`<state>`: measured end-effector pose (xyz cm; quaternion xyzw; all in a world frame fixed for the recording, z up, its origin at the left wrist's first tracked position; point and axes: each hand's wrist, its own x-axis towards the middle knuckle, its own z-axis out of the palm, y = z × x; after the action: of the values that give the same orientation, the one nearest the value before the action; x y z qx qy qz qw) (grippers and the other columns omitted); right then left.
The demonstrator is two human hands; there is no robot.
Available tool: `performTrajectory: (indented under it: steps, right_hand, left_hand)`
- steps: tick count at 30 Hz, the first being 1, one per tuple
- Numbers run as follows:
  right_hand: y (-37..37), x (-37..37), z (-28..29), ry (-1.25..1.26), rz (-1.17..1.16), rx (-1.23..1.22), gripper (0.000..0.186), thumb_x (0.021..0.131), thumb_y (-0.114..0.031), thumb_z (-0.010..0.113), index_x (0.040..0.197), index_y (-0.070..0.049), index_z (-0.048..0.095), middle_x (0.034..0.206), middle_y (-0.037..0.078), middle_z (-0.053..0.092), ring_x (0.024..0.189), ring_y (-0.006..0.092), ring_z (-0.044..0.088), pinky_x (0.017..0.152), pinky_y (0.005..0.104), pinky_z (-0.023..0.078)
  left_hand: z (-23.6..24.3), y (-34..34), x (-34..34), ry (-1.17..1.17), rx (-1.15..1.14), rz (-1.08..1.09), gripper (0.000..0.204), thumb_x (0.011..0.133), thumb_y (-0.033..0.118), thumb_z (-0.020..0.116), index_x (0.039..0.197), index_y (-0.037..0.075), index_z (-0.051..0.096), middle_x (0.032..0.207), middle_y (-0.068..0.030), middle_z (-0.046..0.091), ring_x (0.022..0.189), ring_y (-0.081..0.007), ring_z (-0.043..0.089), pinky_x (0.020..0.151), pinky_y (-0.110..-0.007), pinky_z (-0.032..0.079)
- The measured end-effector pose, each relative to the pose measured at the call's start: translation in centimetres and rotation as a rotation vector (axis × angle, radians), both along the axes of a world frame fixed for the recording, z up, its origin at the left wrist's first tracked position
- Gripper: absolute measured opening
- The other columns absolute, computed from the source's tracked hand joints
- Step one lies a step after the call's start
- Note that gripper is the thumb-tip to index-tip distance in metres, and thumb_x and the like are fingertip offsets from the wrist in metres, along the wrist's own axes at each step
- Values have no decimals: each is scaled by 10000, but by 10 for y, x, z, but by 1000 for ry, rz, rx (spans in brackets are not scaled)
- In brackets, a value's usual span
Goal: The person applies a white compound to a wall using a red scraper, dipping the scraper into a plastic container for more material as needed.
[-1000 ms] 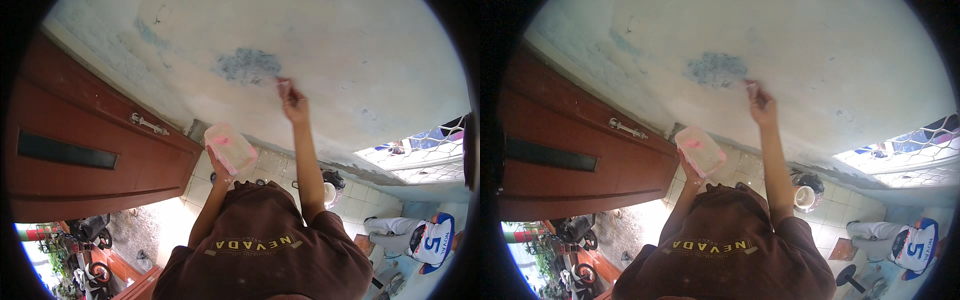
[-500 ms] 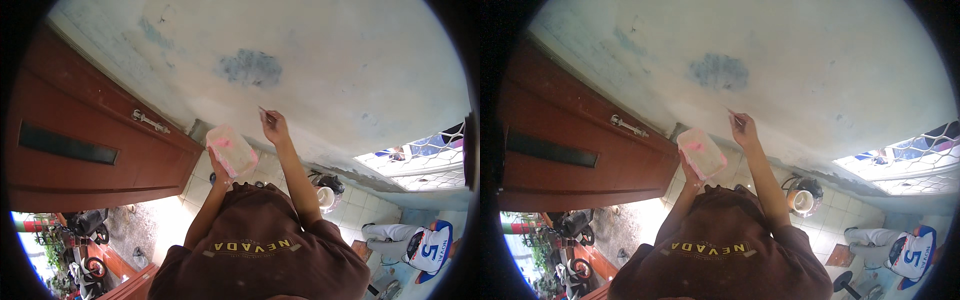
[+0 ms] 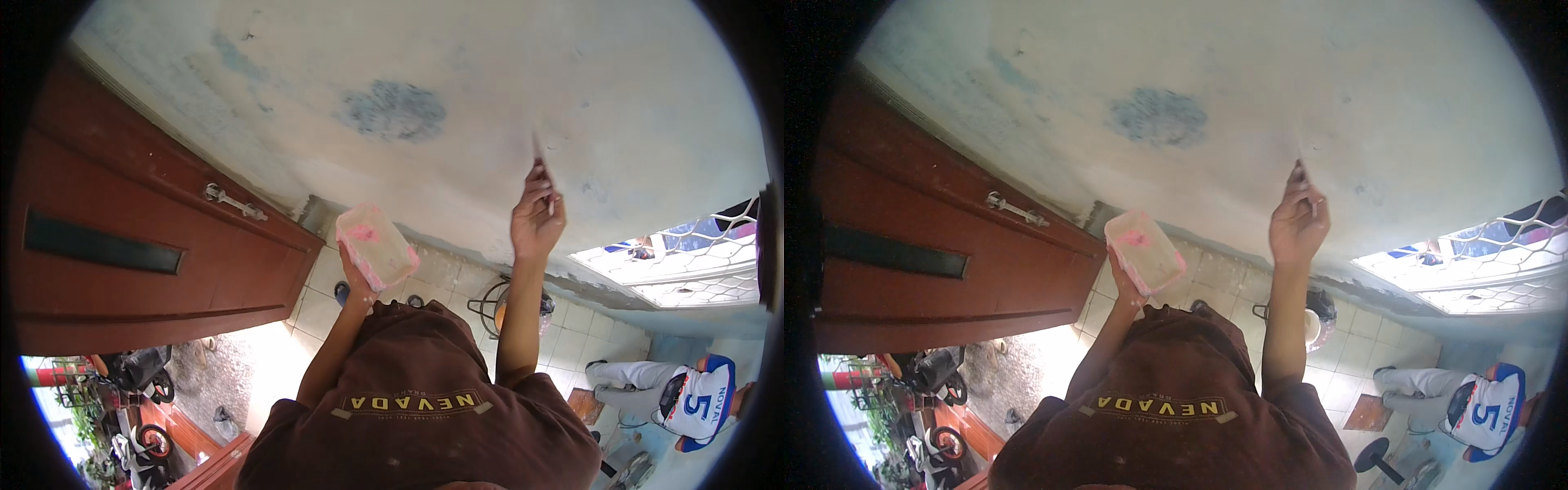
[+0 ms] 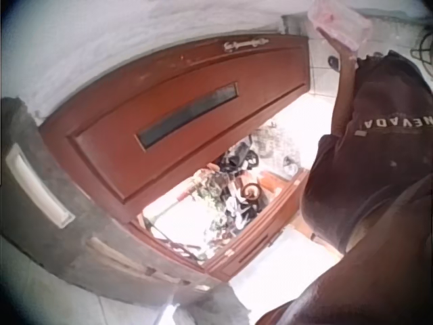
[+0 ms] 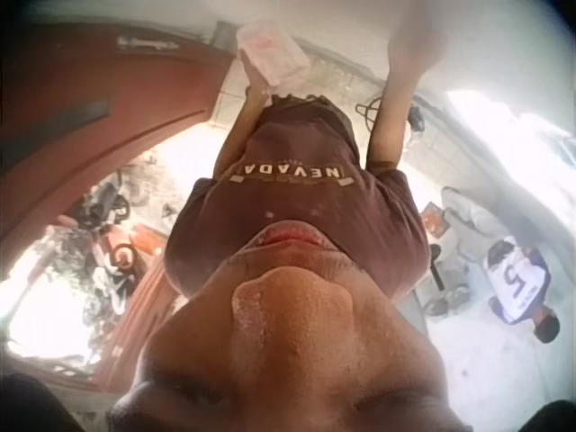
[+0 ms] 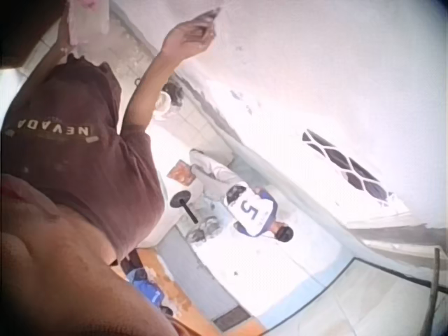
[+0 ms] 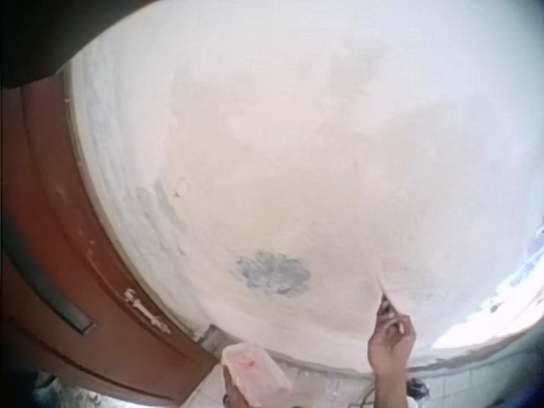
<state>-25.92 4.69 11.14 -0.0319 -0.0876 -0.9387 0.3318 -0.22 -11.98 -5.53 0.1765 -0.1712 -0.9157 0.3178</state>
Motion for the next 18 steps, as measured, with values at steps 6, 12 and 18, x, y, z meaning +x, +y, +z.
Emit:
performTrajectory:
  steps: [6,12,18]
  right_hand:
    - [-122,35,-139,-23,274,586,178,955,3,499,1006,155,576,1189,285,624,1106,255,618,992,285,562]
    - [-231,12,-213,-141,404,537,162,938,28,467,913,161,557,1128,301,636,1029,321,669,945,331,611]
    - [-141,-26,-65,-227,470,-200,423,876,82,472,1292,154,500,1329,315,489,1222,383,565,969,425,606]
  left_hand:
    - [-7,-5,24,-43,-11,67,777,975,711,358,1548,190,297,1505,-84,423,1365,-317,458,1102,-536,424]
    - [-1,-3,33,-63,-11,56,773,977,708,363,1545,186,304,1488,-79,445,1358,-309,467,1096,-528,435]
    - [-9,-28,48,-52,-10,97,782,974,715,357,1543,182,305,1495,-80,441,1356,-303,470,1098,-531,437]
